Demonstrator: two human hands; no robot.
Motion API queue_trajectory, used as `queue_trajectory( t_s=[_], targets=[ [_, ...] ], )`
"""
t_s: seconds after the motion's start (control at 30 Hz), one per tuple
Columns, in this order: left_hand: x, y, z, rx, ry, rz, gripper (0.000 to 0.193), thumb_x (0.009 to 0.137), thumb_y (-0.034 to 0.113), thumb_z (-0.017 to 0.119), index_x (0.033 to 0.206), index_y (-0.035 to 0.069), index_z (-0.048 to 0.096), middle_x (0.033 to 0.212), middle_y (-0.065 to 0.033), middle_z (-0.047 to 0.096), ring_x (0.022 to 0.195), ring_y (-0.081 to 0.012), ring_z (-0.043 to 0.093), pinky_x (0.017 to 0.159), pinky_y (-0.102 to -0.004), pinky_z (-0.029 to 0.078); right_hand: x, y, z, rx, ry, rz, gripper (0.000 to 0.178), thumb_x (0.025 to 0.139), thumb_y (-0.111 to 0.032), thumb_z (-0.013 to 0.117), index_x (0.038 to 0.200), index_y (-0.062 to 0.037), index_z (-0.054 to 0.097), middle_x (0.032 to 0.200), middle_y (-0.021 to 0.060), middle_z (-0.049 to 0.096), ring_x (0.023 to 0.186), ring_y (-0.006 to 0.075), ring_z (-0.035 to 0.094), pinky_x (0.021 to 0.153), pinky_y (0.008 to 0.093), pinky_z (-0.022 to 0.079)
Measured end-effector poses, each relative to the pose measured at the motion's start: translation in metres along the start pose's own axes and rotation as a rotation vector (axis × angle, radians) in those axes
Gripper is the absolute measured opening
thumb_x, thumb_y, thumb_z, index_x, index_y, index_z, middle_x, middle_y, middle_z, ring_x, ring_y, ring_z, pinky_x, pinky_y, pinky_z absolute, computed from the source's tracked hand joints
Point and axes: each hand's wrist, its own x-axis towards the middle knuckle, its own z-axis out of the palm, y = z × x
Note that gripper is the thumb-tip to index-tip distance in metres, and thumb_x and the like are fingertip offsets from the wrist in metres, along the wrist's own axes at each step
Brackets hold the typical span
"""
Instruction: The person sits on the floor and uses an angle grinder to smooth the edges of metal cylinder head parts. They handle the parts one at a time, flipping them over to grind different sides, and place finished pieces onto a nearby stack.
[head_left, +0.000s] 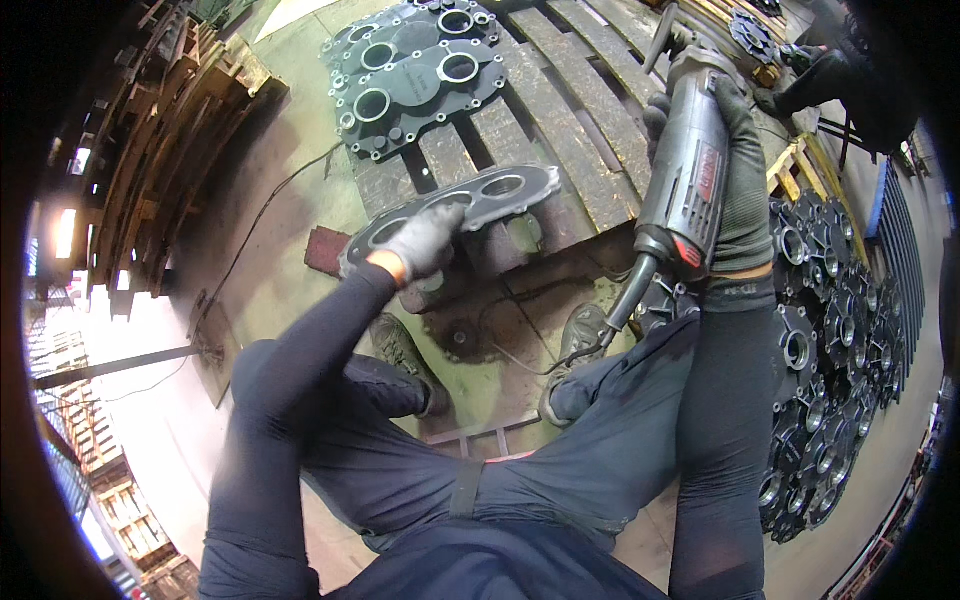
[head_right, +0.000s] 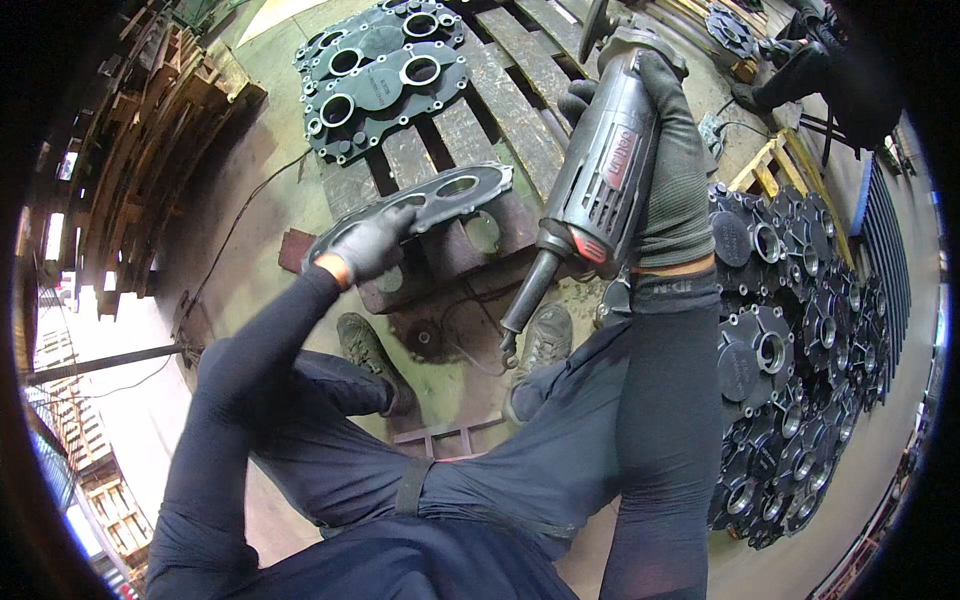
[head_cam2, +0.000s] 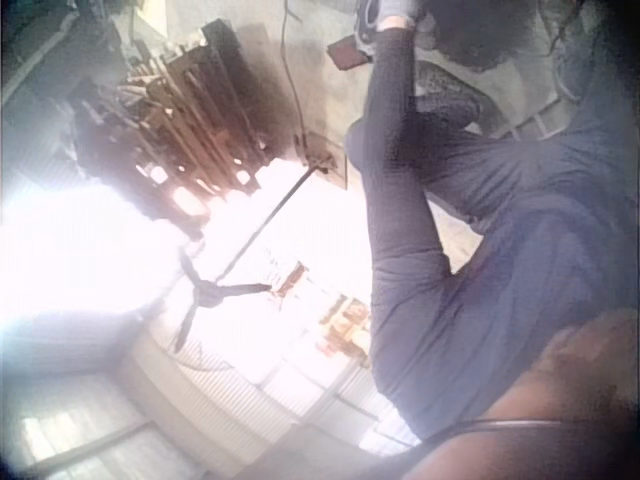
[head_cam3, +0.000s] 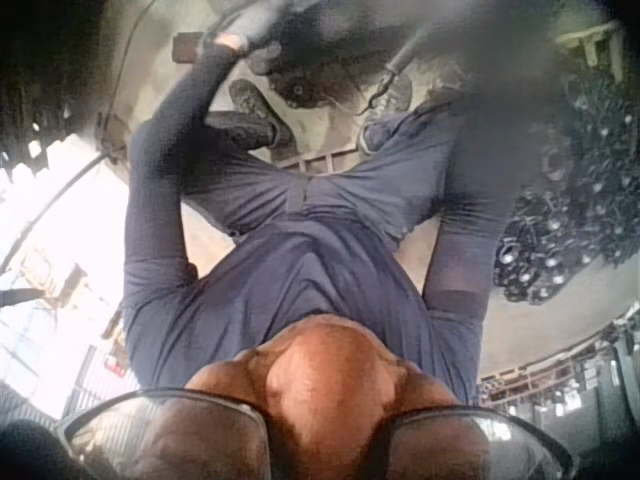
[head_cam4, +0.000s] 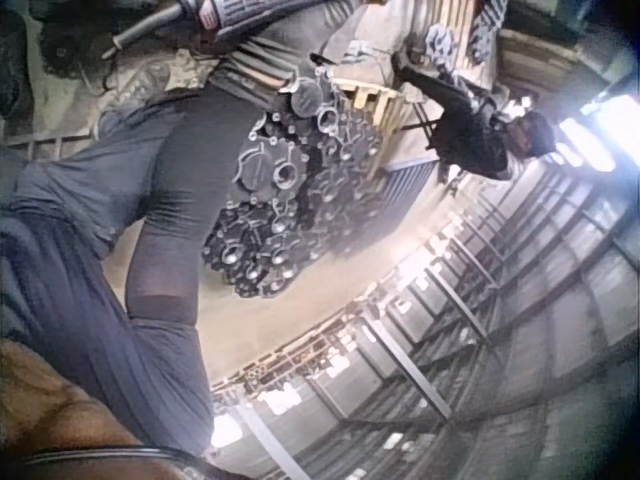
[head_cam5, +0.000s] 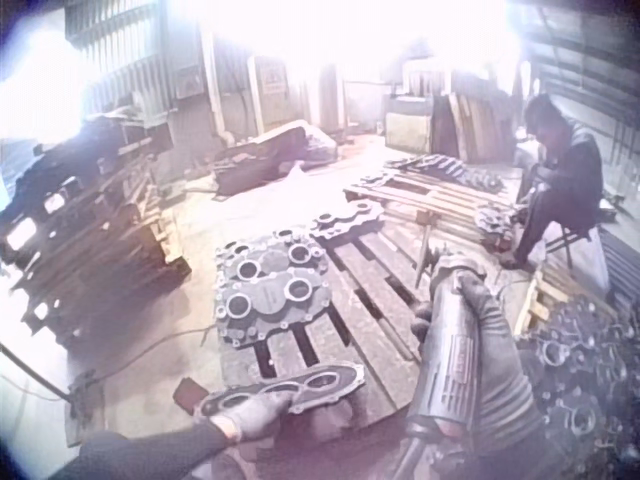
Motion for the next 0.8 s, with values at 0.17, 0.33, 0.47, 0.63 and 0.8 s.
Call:
queue_trajectory(
  t_s=[0.17,0.33,0.47,0.63,0.8],
  targets=[
    [0.034,0.008,-0.095,-0.169,-0.203,-0.024,0.04,0.09,0.003,0.07,0.129,0.004,0.074,0.114,-0.022,0.08,0.107,-0.0316,0.08,0.095,-0.0431,0.06,-0.001,-0.004,-0.009,-0.008,0.064,0.0,0.071,0.105,-0.048,0.076,0.144,0.0068,0.053,0.119,0.0201,0.073,0.1,0.0266,0.083,0.081,0.032,0.075],
    [0.05,-0.036,-0.109,0.147,0.092,-0.074,0.044,0.09,-0.001,0.06,0.133,0.005,0.07,0.12,-0.0248,0.077,0.117,-0.0438,0.074,0.104,-0.0491,0.057,0.001,0.001,-0.004,0.01,0.102,0.021,0.063,0.106,-0.047,0.075,0.139,0.0041,0.058,0.111,0.018,0.076,0.094,0.0248,0.083,0.072,0.0319,0.074],
    [0.065,-0.046,-0.113,0.184,0.098,-0.049,0.048,0.09,-0.003,0.055,0.136,0.004,0.068,0.125,-0.0273,0.075,0.121,-0.0437,0.072,0.107,-0.0497,0.057,-0.001,-0.004,0.0,0.095,0.139,0.053,0.058,0.105,-0.043,0.078,0.136,0.003,0.061,0.108,0.0165,0.076,0.089,0.0256,0.082,0.074,0.0331,0.074],
    [0.064,-0.046,-0.106,0.228,0.14,-0.082,0.044,0.095,-0.001,0.056,0.137,0.006,0.066,0.126,-0.0259,0.076,0.122,-0.0428,0.073,0.104,-0.0501,0.058,-0.002,-0.005,0.001,0.094,0.12,0.04,0.058,0.106,-0.046,0.075,0.137,-0.0006,0.057,0.105,0.0168,0.075,0.092,0.0257,0.082,0.072,0.0329,0.074],
    [0.051,-0.033,-0.093,0.288,0.221,-0.085,0.036,0.104,0.004,0.051,0.139,0.007,0.062,0.127,-0.0248,0.075,0.12,-0.0424,0.074,0.101,-0.0514,0.06,-0.011,-0.007,0.004,0.089,0.13,0.023,0.058,0.106,-0.045,0.075,0.136,0.0016,0.056,0.107,0.0177,0.075,0.092,0.0256,0.082,0.072,0.0325,0.074]
  ],
)
